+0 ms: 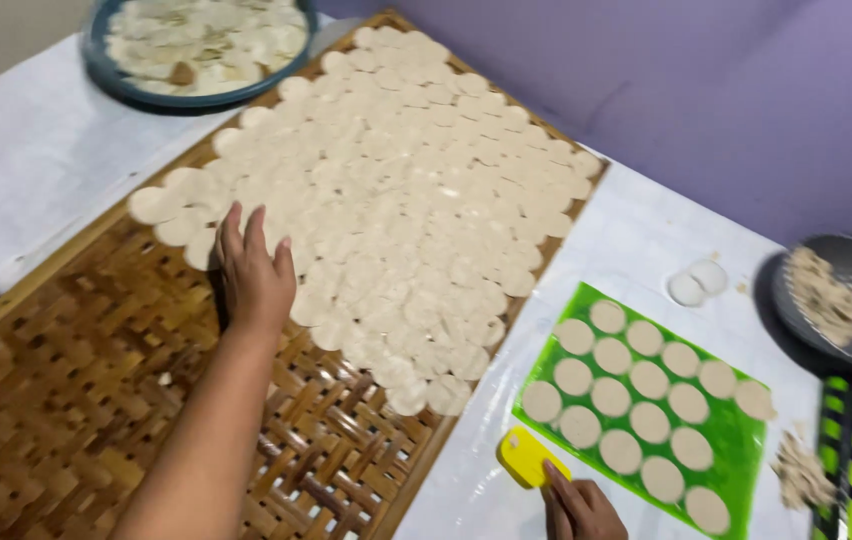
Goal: Arranging small circles of dough onto a woven tray for processing.
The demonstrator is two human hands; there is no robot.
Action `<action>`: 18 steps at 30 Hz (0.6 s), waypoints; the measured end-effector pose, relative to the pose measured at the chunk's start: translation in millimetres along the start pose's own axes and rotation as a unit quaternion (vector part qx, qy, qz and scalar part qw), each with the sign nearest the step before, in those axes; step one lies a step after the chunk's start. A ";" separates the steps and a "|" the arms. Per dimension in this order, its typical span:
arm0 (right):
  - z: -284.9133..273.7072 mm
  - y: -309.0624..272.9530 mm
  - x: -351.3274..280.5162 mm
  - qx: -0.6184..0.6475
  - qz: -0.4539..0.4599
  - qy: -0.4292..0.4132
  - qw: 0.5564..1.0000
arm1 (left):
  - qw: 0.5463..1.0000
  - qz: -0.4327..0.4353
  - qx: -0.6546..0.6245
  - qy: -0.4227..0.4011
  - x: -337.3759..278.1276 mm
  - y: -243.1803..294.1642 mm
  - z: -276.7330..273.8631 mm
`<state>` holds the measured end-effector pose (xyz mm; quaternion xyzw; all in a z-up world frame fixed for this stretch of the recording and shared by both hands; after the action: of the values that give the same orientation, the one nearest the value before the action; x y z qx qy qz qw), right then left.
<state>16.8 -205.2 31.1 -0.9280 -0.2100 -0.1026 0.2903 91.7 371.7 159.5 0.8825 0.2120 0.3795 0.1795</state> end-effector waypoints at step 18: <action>-166.5 235.0 66.2 -0.355 0.371 -0.007 0.858 | 0.893 0.171 -0.234 -0.344 -290.0 297.4 41.0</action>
<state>169.9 -454.9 70.3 -0.9780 0.1981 -0.0481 -0.0439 12.7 -34.3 102.9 0.9128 -0.1121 0.1153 0.3754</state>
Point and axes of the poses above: each hand's wrist, its own x-axis towards the middle knuckle, its own z-axis out of the palm, y = z × x, the point moved 9 cm from there along x, towards the middle knuckle, and after that the axes turned 1 degree about z, right-handed, at the moved point
